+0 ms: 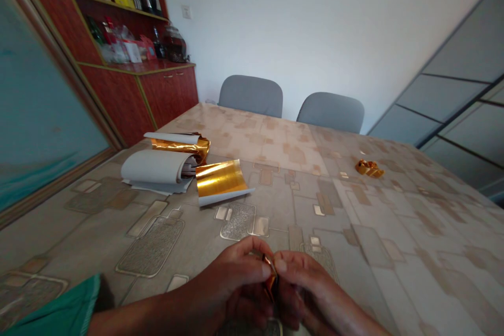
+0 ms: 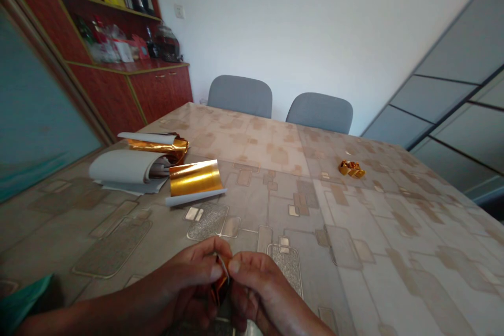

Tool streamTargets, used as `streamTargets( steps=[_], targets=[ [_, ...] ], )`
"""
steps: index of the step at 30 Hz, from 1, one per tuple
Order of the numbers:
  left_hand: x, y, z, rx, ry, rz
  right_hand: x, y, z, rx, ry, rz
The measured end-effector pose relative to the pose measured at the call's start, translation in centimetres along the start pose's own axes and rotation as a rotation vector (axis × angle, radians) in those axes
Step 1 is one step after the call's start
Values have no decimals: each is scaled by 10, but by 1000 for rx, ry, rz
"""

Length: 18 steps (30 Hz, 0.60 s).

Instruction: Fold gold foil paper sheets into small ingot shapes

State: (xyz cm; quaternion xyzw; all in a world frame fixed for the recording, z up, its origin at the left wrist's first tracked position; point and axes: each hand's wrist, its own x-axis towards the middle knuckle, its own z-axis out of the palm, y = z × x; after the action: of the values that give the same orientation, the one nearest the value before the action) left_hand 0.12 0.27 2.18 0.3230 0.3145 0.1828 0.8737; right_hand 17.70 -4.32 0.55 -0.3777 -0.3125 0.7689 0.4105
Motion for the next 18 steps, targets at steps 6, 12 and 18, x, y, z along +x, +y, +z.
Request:
streamTargets(
  steps=[6,12,18],
  targets=[
    [1,0,-4,-192,3,102,-3,-13,-2,-251,244,-188],
    [6,-6,-7,-264,72,165,-6,-6,1,-529,321,-422],
    [9,-14,-13,-272,-17,164,-4,-2,9,-848,334,-610]
  ],
)
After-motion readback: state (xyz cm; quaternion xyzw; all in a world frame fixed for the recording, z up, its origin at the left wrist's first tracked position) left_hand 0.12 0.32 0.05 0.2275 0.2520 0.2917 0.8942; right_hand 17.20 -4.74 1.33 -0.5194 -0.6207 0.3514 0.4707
